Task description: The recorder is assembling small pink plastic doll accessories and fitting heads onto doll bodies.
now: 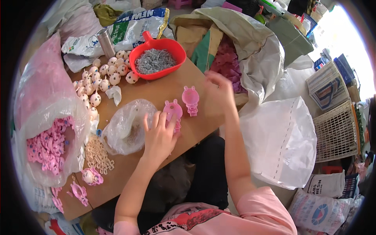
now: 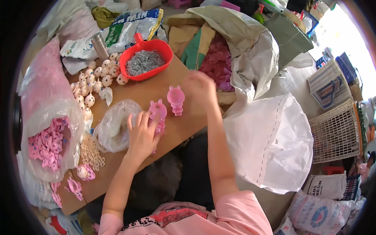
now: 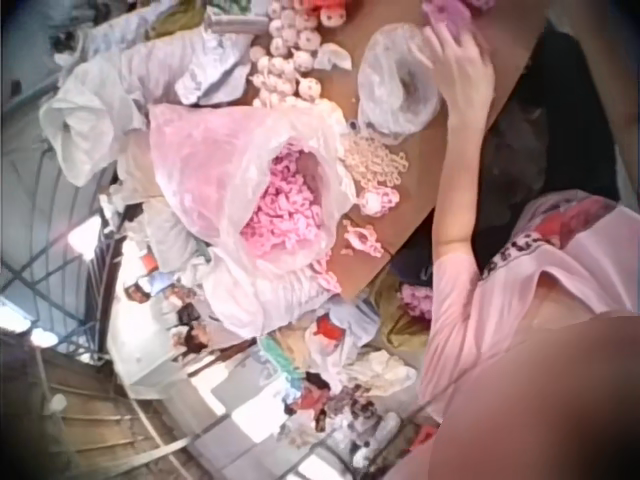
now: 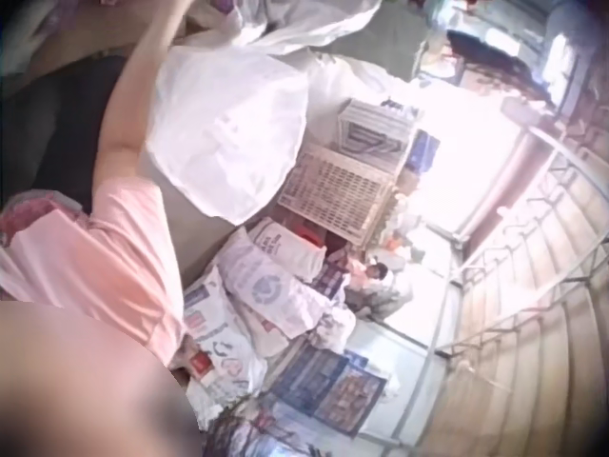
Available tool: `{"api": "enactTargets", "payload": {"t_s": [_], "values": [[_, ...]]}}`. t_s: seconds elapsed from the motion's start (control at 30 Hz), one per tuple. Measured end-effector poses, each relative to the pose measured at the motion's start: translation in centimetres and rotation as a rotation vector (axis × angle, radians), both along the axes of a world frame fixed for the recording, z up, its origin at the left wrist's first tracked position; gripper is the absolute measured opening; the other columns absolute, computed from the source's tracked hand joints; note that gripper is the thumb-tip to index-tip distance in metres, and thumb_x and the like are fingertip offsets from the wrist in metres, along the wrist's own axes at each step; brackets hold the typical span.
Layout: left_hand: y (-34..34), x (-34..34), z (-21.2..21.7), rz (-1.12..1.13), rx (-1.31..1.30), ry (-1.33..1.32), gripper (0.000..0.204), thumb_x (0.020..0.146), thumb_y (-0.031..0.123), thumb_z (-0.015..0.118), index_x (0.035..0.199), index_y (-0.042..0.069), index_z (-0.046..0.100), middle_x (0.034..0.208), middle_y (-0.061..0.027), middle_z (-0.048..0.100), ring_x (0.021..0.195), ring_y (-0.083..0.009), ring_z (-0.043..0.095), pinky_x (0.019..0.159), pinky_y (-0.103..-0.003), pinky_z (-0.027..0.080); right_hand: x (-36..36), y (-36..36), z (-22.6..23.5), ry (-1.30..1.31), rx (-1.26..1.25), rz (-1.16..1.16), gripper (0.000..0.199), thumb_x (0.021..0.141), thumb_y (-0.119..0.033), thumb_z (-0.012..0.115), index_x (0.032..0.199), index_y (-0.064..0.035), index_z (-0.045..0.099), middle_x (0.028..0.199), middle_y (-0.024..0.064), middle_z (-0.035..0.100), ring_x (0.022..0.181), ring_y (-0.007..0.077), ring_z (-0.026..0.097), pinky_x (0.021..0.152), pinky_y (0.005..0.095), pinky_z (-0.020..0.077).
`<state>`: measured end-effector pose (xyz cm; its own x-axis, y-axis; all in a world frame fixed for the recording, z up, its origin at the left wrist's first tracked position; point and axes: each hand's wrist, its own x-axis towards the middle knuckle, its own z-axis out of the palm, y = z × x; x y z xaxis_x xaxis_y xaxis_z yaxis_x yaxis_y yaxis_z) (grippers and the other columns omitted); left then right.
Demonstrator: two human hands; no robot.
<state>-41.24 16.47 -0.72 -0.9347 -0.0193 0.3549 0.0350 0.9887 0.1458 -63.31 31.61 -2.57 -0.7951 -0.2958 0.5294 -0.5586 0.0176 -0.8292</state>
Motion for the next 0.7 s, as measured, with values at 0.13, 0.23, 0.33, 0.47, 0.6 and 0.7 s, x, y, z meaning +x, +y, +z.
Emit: {"api": "enactTargets", "payload": {"t_s": [0.13,0.23,0.33,0.47,0.6,0.7], "values": [[1.5,0.9,0.2,-0.088,0.046,0.039,0.067,0.076,0.041,0.071,0.132,0.010,0.051,0.142,-0.0133,0.042,0.135,-0.0304,0.035,0.105,-0.059,0.025,-10.8,-0.8,-0.6,-0.104,0.044,-0.432,0.019,0.077,-0.009,0.063,0.094,-0.0011,0.069,0.082,0.0099,0.070,0.075,0.0216,0.066,0.070,0.0305,0.0505],[2.0,2.2,-0.2,-0.271,0.155,-0.026,0.066,0.073,0.040,0.072,0.130,0.011,0.054,0.146,-0.0120,0.041,0.137,-0.0304,0.035,0.108,-0.057,0.024,-19.6,3.1,-8.6,0.085,0.867,-0.457,0.045,0.070,-0.016,0.068,0.114,-0.0072,0.064,0.107,0.0179,0.066,0.105,0.0359,0.062,0.091,0.0402,0.0488],[0.8,3.7,-1.1,-0.232,0.138,-0.055,0.061,0.073,0.038,0.074,0.126,0.012,0.058,0.145,-0.0116,0.043,0.137,-0.0300,0.036,0.108,-0.054,0.025,-22.1,5.4,-11.7,-0.025,1.360,-0.204,0.080,0.066,-0.028,0.076,0.139,-0.0190,0.043,0.146,0.0220,0.035,0.134,0.0426,0.035,0.107,0.0496,0.0341],[0.4,3.4,-2.6,-0.165,0.148,-0.125,0.057,0.074,0.038,0.074,0.123,0.013,0.060,0.144,-0.0113,0.044,0.135,-0.0312,0.038,0.107,-0.054,0.027,-23.2,6.4,-12.8,-0.033,1.647,-0.082,0.091,0.064,-0.032,0.078,0.144,-0.0222,0.036,0.151,0.0206,0.026,0.137,0.0429,0.029,0.113,0.0524,0.0255],[0.3,3.0,-2.7,-0.150,0.131,-0.140,0.055,0.076,0.040,0.072,0.123,0.013,0.061,0.143,-0.0108,0.045,0.134,-0.0317,0.039,0.105,-0.054,0.028,-26.4,7.9,-16.0,0.052,1.761,-0.149,0.087,0.063,-0.033,0.079,0.139,-0.0160,0.042,0.146,0.0220,0.034,0.137,0.0419,0.030,0.115,0.0522,0.0219],[0.2,3.0,-2.8,-0.142,0.095,-0.172,0.053,0.078,0.043,0.070,0.121,0.013,0.062,0.142,-0.0102,0.046,0.133,-0.0313,0.040,0.105,-0.053,0.028,-26.6,7.7,-15.7,0.125,1.927,0.006,0.071,0.066,-0.029,0.077,0.129,-0.0091,0.051,0.137,0.0236,0.044,0.136,0.0420,0.030,0.113,0.0537,0.0240]]}}
